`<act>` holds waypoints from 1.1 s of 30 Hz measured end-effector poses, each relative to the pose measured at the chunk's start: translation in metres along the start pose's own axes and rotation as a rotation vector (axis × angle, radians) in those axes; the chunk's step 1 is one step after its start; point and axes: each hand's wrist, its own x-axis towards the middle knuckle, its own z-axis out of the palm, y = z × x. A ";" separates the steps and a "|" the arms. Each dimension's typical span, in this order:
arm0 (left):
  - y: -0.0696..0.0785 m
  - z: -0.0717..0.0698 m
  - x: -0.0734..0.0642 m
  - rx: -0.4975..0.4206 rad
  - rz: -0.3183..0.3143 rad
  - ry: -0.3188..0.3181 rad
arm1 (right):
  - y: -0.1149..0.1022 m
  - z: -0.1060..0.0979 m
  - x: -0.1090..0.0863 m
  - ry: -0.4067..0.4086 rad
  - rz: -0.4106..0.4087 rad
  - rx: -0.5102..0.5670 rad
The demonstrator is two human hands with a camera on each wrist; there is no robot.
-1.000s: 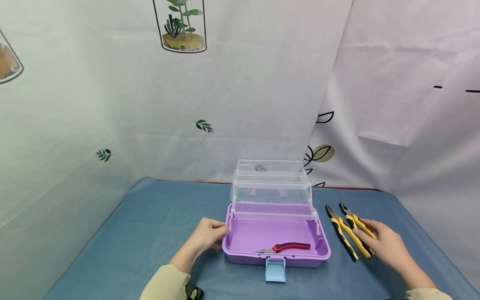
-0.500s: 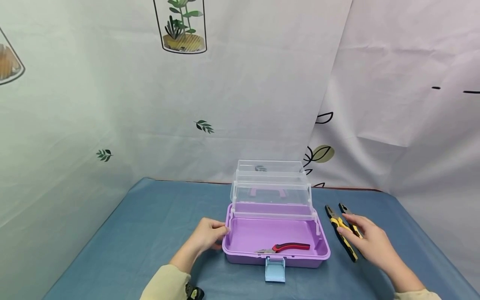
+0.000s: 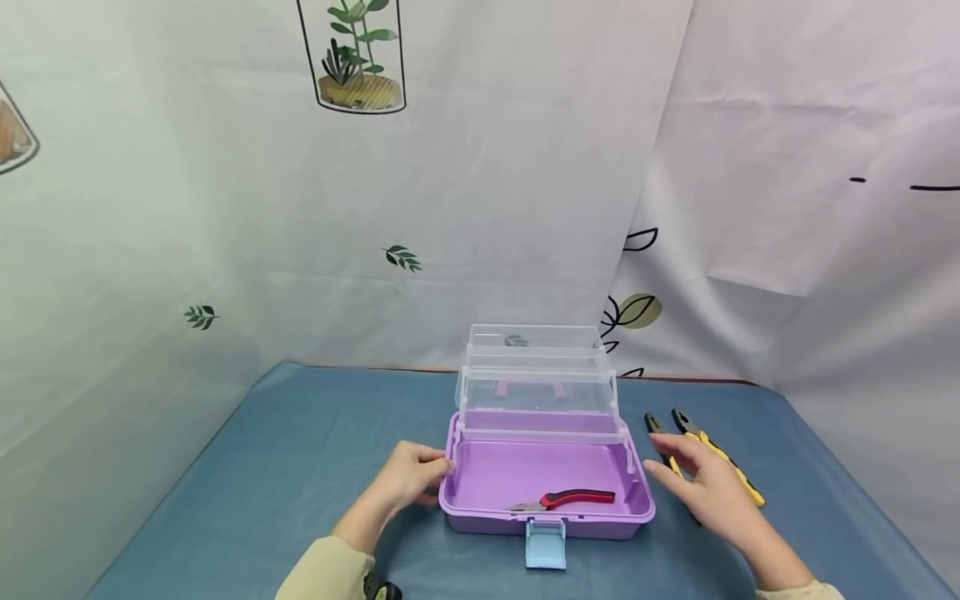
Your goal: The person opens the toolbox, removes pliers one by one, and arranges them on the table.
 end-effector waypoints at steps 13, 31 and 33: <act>-0.003 -0.002 -0.001 -0.016 0.012 -0.009 | -0.014 0.011 -0.009 -0.079 -0.047 0.081; -0.003 -0.003 0.000 -0.023 0.009 -0.014 | -0.016 0.021 0.000 -0.121 -0.159 0.134; -0.002 -0.003 0.000 -0.022 0.007 -0.017 | -0.016 0.021 0.001 -0.129 -0.162 0.125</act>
